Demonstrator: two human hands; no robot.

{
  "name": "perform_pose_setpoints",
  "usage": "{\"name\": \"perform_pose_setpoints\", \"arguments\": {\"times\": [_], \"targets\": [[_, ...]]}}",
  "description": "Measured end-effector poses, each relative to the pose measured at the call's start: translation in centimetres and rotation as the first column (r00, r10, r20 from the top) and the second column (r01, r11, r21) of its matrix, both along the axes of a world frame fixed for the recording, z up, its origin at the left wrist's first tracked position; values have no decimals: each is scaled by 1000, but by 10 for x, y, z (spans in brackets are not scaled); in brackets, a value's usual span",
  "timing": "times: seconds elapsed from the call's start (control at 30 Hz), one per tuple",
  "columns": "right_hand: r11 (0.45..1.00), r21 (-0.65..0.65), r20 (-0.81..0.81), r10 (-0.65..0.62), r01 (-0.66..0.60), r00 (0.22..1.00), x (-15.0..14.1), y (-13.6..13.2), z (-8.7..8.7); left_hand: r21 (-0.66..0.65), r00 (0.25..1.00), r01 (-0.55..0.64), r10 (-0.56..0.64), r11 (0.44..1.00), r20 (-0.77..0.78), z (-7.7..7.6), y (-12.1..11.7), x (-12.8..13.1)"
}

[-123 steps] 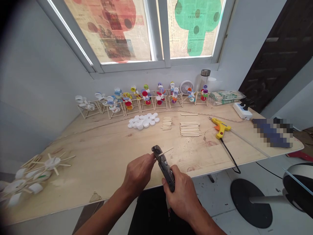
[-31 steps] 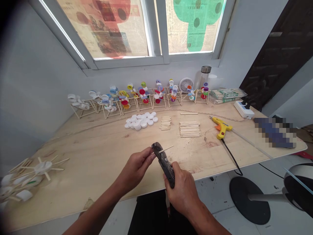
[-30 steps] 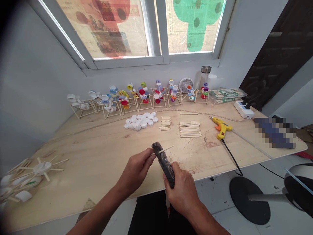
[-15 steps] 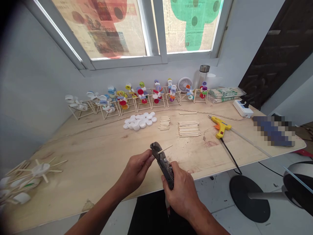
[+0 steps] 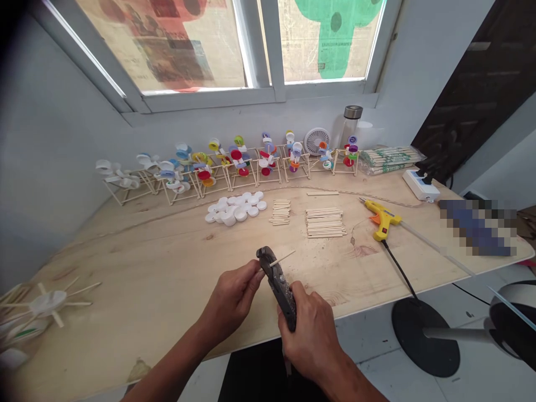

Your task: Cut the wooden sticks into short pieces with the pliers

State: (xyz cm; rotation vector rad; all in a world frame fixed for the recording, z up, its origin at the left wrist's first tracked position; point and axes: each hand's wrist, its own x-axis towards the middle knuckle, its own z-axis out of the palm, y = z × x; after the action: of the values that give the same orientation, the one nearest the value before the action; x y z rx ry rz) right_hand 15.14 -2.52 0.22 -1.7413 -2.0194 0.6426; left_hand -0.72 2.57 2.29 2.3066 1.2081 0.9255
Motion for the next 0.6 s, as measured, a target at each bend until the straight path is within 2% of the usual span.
{"name": "perform_pose_setpoints", "arguments": {"times": [0.1,0.3,0.5,0.6], "targets": [[999,-35,-13,7,-7,1000,0,3,0,93,999,-17,20,996,-36,-7,3,0],[997,-82,-22,-2,0,1000,-1,8,-4,199,997,0,14,980,-71,-17,13,-1],[997,-71,13,35,-34,999,-1,9,-16,232,998,17,-4,973,-56,-22,19,-4],[1000,-22,32,23,-22,999,-1,9,-22,230,999,21,-11,973,-43,-23,20,-5]]}}
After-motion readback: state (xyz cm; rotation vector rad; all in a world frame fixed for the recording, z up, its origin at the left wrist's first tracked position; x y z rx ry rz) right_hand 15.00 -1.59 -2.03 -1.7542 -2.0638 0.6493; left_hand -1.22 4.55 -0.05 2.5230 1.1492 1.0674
